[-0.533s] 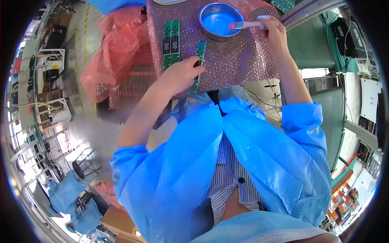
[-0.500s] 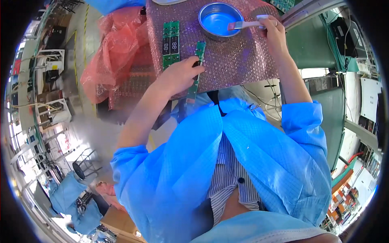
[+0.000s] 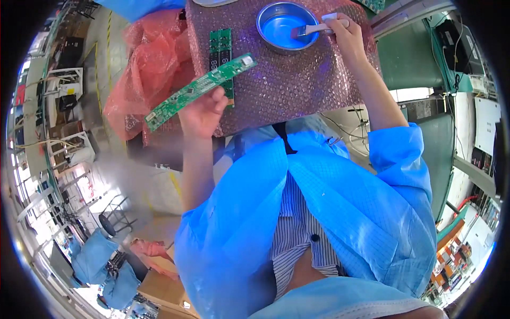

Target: Applying a blue coating liquid to printed circuit boards using a brush.

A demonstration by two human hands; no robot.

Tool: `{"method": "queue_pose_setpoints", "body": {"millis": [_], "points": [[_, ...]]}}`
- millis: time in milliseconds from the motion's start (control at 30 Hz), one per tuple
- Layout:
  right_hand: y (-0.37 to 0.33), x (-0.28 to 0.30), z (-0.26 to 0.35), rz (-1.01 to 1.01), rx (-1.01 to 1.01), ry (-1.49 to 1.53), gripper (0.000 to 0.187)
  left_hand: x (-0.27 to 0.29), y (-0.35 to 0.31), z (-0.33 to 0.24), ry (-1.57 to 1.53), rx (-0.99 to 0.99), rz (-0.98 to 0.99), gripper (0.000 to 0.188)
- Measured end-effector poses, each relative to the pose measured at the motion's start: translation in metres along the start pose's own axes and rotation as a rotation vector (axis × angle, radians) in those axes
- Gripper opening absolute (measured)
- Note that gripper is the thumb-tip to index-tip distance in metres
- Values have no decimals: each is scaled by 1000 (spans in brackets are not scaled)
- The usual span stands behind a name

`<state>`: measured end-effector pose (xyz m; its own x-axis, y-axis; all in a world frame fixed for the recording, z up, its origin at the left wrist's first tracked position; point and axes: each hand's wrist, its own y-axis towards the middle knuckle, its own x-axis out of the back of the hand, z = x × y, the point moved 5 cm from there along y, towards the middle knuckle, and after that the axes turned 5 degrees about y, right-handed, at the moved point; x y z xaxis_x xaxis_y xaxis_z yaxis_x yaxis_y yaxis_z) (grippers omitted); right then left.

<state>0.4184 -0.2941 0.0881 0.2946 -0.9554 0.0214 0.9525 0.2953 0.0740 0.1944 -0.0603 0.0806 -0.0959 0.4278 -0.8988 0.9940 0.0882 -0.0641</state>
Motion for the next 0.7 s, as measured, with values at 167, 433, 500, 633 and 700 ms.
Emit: {"method": "queue_pose_setpoints", "body": {"millis": [167, 433, 500, 633, 700], "points": [[3, 6, 3, 23, -10, -106, 16, -4, 3, 32, -53, 74, 0, 29], [2, 45, 36, -35, 24, -103, 16, -4, 18, 56, -57, 209, -58, 34], [1, 49, 40, -4, 32, -111, 16, -6, 21, 62, -44, 226, -35, 35], [-4, 50, 47, -5, 78, -96, 17, -6, 30, 72, -70, 297, -10, 39], [-9, 49, 52, -28, 109, -108, 17, -6, 35, 75, -70, 319, 13, 40]]}}
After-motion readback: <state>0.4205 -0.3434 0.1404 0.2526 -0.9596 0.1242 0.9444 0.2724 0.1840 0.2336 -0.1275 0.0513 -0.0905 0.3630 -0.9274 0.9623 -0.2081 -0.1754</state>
